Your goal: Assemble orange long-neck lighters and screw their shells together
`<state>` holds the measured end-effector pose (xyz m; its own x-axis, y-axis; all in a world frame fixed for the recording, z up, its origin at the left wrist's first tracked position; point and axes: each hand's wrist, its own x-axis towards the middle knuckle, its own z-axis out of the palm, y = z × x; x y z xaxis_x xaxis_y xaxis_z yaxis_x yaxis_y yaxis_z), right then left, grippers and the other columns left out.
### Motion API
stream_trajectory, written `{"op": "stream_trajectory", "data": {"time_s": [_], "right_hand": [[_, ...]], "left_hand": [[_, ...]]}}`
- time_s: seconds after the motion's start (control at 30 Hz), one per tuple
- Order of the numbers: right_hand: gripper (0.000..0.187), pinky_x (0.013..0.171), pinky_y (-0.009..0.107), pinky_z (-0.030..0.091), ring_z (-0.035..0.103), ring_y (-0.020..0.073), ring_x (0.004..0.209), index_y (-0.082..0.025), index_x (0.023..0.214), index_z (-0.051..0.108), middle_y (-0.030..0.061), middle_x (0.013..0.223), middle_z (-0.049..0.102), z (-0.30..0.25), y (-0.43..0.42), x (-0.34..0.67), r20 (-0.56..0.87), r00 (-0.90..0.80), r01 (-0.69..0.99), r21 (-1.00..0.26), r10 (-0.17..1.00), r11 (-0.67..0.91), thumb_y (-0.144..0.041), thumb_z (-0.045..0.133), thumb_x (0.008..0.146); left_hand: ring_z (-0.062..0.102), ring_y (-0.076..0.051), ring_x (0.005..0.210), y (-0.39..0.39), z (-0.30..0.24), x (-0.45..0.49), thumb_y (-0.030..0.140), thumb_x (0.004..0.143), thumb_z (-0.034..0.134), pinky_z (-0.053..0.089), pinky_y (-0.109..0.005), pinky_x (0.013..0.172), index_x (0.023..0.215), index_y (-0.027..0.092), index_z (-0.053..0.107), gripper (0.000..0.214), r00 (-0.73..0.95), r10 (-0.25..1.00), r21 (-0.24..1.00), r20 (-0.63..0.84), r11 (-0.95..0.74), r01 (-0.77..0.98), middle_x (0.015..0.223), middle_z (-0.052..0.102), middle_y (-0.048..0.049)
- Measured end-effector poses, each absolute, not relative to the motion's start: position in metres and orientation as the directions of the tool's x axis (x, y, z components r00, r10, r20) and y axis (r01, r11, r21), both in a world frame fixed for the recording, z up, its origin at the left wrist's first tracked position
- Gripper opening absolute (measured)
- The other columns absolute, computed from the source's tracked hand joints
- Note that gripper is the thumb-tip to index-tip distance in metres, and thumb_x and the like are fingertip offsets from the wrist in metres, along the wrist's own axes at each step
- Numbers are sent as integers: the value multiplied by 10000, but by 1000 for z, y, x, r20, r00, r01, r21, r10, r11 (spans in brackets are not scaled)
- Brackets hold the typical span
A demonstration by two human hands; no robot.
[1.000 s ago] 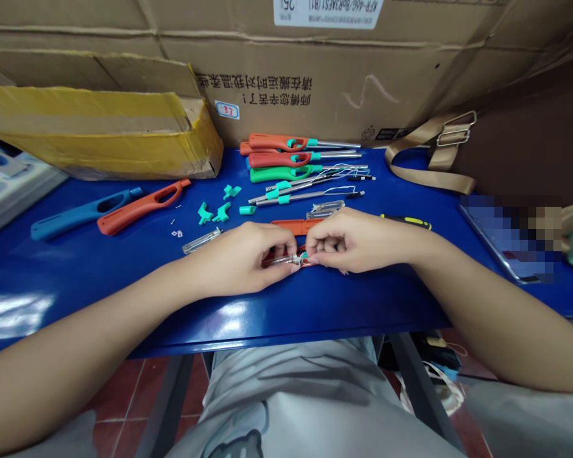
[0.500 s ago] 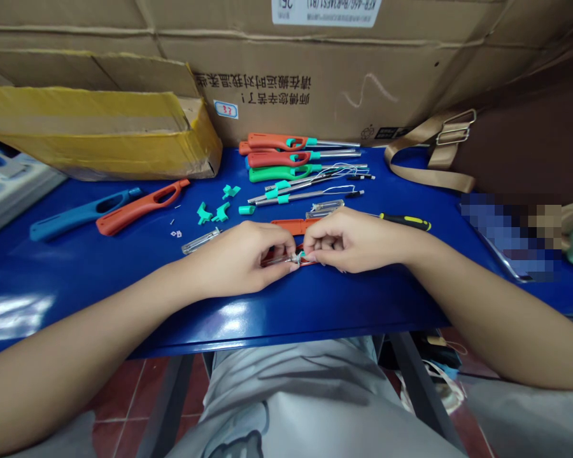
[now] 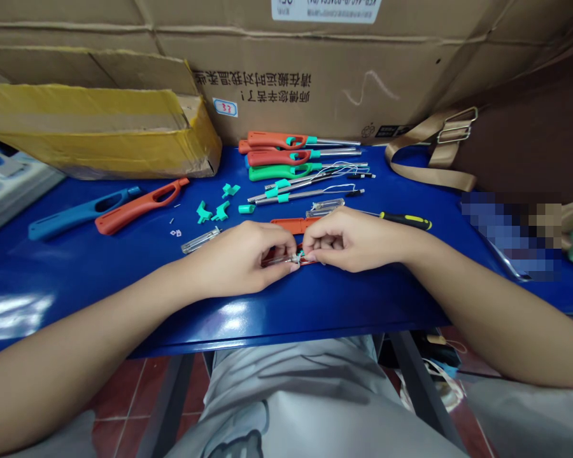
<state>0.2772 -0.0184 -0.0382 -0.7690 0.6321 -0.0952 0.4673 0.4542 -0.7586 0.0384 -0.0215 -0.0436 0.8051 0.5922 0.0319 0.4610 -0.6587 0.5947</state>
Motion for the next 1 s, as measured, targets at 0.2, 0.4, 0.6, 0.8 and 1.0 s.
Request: {"op": "stream_trajectory", "data": {"time_s": [0.2,0.4,0.6,0.8,1.0], "right_hand": [[106,538,196,395,541,84,575,-137,875,713,-10,675,651,-38,-18,276,-101,-768,470,-759,633,450,-176,615,870],[110,540,191,400,541,78,578,-130,881,717,-10,681,649,-39,-17,276,-103,-768,471,-759,632,449,-174,617,869],[120,543,187,409,551,77,581,-129,884,720,-12,679,652,-39,-17,276,-101,-768,472,-757,633,452,-176,610,872],[118,540,189,412,557,78,576,-130,877,718,-8,676,660,-39,-18,277,-97,-769,467,-760,632,452,-188,615,874],[122,538,186,412,555,77,575,-128,886,725,-11,669,656,-40,-17,276,-91,-774,461,-760,627,459,-187,618,874]], "left_hand": [[539,-103,614,-22,-44,39,282,919,651,392,-234,589,925,181,708,116,800,599,601,25,-649,467,723,630,20],[536,-101,627,-22,-44,39,276,917,654,393,-233,596,935,182,704,108,799,602,603,9,-641,476,732,627,24],[534,-103,619,-22,-46,40,272,917,651,387,-235,587,925,181,699,103,794,608,605,17,-638,476,723,621,23],[532,-106,619,-22,-47,39,279,913,652,384,-239,584,922,182,697,107,793,609,598,21,-643,479,721,620,22],[534,-109,614,-23,-47,40,257,904,655,384,-234,576,915,181,700,89,791,611,608,28,-638,472,717,624,16]]}}
